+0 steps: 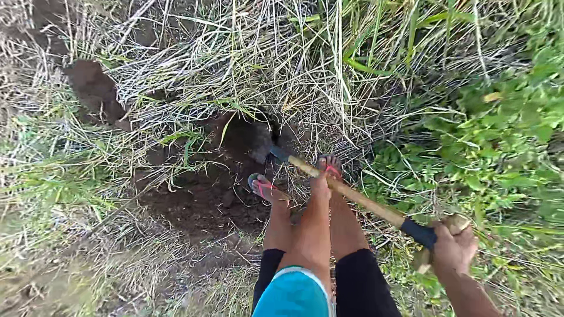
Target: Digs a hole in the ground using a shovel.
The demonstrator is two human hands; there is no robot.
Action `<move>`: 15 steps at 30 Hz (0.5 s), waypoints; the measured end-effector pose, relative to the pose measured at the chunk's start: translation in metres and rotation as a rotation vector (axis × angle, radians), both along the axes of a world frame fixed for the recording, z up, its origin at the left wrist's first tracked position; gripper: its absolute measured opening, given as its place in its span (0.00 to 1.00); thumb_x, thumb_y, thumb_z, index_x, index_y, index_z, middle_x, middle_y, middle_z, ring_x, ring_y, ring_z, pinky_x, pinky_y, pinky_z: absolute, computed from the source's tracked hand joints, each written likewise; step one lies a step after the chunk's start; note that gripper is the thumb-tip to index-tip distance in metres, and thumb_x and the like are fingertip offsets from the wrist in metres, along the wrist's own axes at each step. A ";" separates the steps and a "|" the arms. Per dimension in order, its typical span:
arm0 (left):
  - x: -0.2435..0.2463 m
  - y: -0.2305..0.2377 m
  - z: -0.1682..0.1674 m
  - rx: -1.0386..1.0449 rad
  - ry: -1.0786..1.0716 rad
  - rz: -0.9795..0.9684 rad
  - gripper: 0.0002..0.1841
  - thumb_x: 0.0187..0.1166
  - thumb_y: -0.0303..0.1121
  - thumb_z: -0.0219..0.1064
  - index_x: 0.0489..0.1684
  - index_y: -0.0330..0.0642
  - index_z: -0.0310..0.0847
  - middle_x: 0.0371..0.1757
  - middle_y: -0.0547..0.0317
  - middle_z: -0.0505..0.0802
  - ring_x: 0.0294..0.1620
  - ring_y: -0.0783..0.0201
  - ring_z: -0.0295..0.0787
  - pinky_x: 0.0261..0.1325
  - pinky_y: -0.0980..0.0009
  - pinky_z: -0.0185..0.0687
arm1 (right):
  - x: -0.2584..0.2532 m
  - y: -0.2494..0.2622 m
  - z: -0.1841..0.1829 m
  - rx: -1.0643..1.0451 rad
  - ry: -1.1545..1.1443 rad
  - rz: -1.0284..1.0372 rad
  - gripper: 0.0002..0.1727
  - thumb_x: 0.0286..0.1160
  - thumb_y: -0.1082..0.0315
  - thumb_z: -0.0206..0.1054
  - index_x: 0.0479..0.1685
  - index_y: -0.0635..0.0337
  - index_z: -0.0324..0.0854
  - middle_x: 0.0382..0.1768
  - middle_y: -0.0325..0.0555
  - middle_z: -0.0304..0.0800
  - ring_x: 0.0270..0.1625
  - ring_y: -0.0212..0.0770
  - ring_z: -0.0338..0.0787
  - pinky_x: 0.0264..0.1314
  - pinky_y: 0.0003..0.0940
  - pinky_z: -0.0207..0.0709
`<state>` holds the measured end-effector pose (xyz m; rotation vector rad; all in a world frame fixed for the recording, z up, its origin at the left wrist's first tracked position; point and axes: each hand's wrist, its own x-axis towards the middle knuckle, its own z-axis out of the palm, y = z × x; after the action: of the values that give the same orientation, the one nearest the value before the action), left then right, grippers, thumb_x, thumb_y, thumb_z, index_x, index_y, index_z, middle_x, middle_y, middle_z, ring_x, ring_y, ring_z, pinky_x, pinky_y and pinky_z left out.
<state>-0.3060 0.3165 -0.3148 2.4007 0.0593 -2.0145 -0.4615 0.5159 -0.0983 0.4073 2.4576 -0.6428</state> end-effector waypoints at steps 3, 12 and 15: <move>0.012 -0.023 0.010 -0.040 -0.004 -0.003 0.20 0.85 0.34 0.65 0.68 0.32 0.70 0.40 0.42 0.88 0.33 0.53 0.89 0.37 0.56 0.90 | 0.009 -0.041 0.039 -0.109 0.035 -0.040 0.24 0.63 0.73 0.72 0.60 0.66 0.74 0.39 0.43 0.88 0.37 0.36 0.92 0.44 0.39 0.91; 0.004 -0.066 0.225 -0.239 0.129 0.424 0.10 0.88 0.35 0.59 0.50 0.35 0.77 0.30 0.51 0.87 0.27 0.58 0.86 0.34 0.61 0.88 | -0.087 -0.084 0.175 -0.566 -0.030 0.417 0.19 0.63 0.77 0.64 0.56 0.59 0.73 0.37 0.35 0.94 0.39 0.38 0.96 0.50 0.43 0.94; 0.042 -0.100 0.326 -0.333 0.006 0.610 0.11 0.89 0.40 0.54 0.38 0.43 0.72 0.22 0.59 0.81 0.18 0.61 0.82 0.26 0.63 0.87 | -0.080 -0.128 0.240 -0.773 -0.163 0.568 0.20 0.63 0.79 0.65 0.56 0.51 0.76 0.41 0.36 0.97 0.46 0.44 0.97 0.60 0.51 0.91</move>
<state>-0.2645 0.2160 0.0111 1.8704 0.3728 -1.5991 -0.5418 0.3881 0.1414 -0.4992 1.8382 -1.1520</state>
